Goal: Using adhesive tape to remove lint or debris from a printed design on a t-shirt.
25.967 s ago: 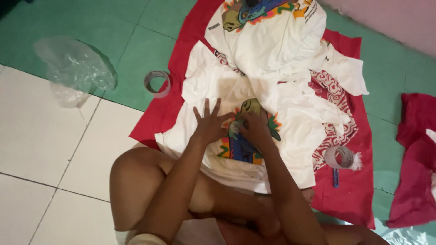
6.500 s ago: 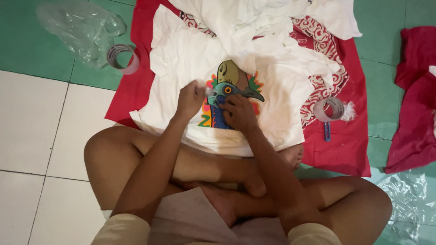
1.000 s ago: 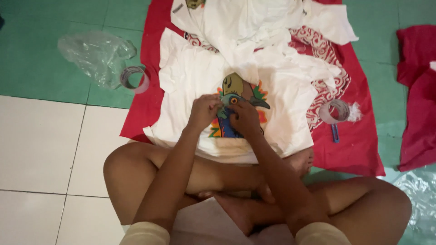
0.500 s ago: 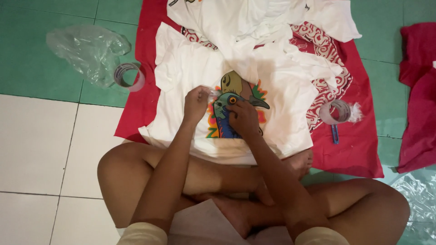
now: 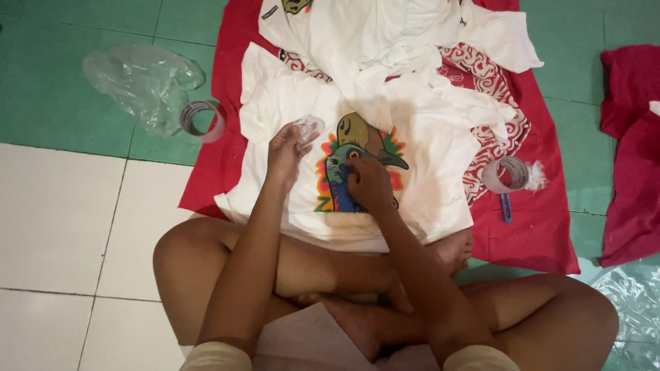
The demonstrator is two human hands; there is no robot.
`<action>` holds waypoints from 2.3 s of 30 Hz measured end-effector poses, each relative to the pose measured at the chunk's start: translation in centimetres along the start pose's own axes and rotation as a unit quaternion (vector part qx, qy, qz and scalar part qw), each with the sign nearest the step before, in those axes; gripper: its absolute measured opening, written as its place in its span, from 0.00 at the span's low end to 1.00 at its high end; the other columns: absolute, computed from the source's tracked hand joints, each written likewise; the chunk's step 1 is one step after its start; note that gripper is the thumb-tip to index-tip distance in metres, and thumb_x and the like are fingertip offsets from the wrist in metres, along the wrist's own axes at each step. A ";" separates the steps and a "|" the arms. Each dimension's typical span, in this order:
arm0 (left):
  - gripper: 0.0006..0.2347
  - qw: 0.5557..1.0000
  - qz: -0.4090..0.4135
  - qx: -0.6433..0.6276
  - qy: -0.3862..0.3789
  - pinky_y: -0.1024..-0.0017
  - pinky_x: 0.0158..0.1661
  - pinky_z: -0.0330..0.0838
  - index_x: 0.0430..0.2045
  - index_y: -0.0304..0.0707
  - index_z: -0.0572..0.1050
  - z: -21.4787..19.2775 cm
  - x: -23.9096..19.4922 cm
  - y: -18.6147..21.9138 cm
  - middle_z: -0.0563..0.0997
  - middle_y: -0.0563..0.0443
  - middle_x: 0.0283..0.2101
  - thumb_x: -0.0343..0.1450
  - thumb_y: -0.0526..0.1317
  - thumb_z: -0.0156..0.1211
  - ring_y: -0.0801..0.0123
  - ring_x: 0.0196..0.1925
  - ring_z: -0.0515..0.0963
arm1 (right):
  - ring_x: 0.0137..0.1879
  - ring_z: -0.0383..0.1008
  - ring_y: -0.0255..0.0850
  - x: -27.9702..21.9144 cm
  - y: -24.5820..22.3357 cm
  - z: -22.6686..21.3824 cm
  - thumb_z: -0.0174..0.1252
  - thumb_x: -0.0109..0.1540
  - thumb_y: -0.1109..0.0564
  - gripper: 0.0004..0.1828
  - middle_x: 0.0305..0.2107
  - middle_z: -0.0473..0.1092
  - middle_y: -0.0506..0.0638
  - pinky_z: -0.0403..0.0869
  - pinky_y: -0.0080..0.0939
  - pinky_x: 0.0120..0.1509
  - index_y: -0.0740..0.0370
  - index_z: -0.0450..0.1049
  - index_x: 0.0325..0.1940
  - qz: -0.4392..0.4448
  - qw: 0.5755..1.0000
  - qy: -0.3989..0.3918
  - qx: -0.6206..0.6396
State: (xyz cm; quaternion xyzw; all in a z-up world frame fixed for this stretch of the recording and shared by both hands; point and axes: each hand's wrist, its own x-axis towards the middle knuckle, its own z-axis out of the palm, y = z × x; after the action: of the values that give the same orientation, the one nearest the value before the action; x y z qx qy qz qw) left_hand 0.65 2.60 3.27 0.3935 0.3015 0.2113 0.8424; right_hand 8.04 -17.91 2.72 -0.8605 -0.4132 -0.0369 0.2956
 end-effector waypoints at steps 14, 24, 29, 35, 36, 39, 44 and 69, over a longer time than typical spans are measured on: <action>0.07 0.966 0.063 0.208 -0.141 0.78 0.35 0.81 0.35 0.40 0.83 2.6 -5.4 0.8 0.84 0.52 0.33 0.66 0.36 0.71 0.76 0.33 0.82 | 0.60 0.73 0.45 0.7 -3.1 -5.9 0.63 0.64 0.48 0.40 0.63 0.65 0.58 0.81 0.42 0.49 0.50 0.54 0.77 0.212 0.776 -0.123 0.581; 0.06 0.899 0.113 0.398 -0.145 0.73 0.32 0.72 0.29 0.45 0.87 2.5 -10.1 5.1 0.77 0.54 0.21 0.63 0.41 0.75 0.74 0.27 0.75 | 0.20 0.64 0.30 -1.8 -1.1 -2.4 0.70 0.59 0.66 0.08 0.22 0.68 0.47 0.65 0.29 0.22 0.64 0.78 0.38 0.230 0.790 -0.028 0.568; 0.08 0.903 0.093 0.376 -0.183 0.71 0.37 0.76 0.34 0.44 0.86 2.2 -9.7 5.2 0.85 0.49 0.26 0.63 0.40 0.75 0.72 0.33 0.79 | 0.18 0.71 0.39 -2.2 -1.8 -2.3 0.73 0.58 0.63 0.09 0.25 0.75 0.54 0.74 0.37 0.21 0.66 0.81 0.39 0.276 0.807 -0.006 0.522; 0.13 0.890 0.065 0.397 -0.213 0.70 0.40 0.79 0.41 0.46 0.85 1.6 -6.8 4.8 0.87 0.44 0.34 0.64 0.38 0.75 0.70 0.38 0.82 | 0.38 0.79 0.38 -0.6 -2.0 -2.9 0.73 0.57 0.63 0.15 0.34 0.80 0.56 0.81 0.44 0.45 0.69 0.82 0.46 0.240 0.842 -0.059 0.480; 0.15 0.891 0.048 0.399 -0.213 0.72 0.41 0.79 0.44 0.45 0.84 1.6 -6.5 4.8 0.87 0.43 0.35 0.64 0.36 0.74 0.72 0.38 0.80 | 0.43 0.79 0.41 -0.6 -1.5 -2.7 0.72 0.57 0.64 0.18 0.38 0.80 0.59 0.81 0.48 0.51 0.71 0.80 0.50 0.230 0.847 -0.065 0.474; 0.20 0.908 0.003 0.358 -0.219 0.68 0.43 0.80 0.49 0.43 0.82 0.4 -3.8 1.7 0.86 0.43 0.37 0.61 0.35 0.75 0.68 0.39 0.80 | 0.44 0.78 0.41 0.5 -2.1 -3.4 0.68 0.61 0.61 0.16 0.38 0.79 0.58 0.81 0.50 0.53 0.70 0.81 0.51 0.260 0.817 -0.052 0.512; 0.10 0.919 0.015 0.363 -0.151 0.66 0.41 0.80 0.39 0.45 0.85 1.6 -3.2 0.2 0.87 0.46 0.34 0.67 0.45 0.73 0.67 0.39 0.85 | 0.33 0.82 0.47 1.8 -3.3 -2.4 0.66 0.66 0.51 0.15 0.28 0.79 0.61 0.83 0.53 0.44 0.67 0.81 0.49 0.341 0.853 0.014 0.395; 0.10 0.750 0.100 0.652 -0.032 0.52 0.41 0.78 0.28 0.47 0.77 2.4 -2.6 0.2 0.79 0.46 0.27 0.73 0.49 0.55 0.49 0.39 0.83 | 0.25 0.78 0.49 3.7 -2.0 -0.2 0.68 0.62 0.54 0.11 0.21 0.77 0.59 0.79 0.46 0.31 0.66 0.85 0.37 0.318 0.933 -0.019 0.169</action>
State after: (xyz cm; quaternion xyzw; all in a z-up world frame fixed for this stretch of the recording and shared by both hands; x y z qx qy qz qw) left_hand 0.34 -0.09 5.53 0.8819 0.2977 0.0336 0.3639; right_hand 8.98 -14.50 4.95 -0.8847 -0.1240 0.1458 0.4251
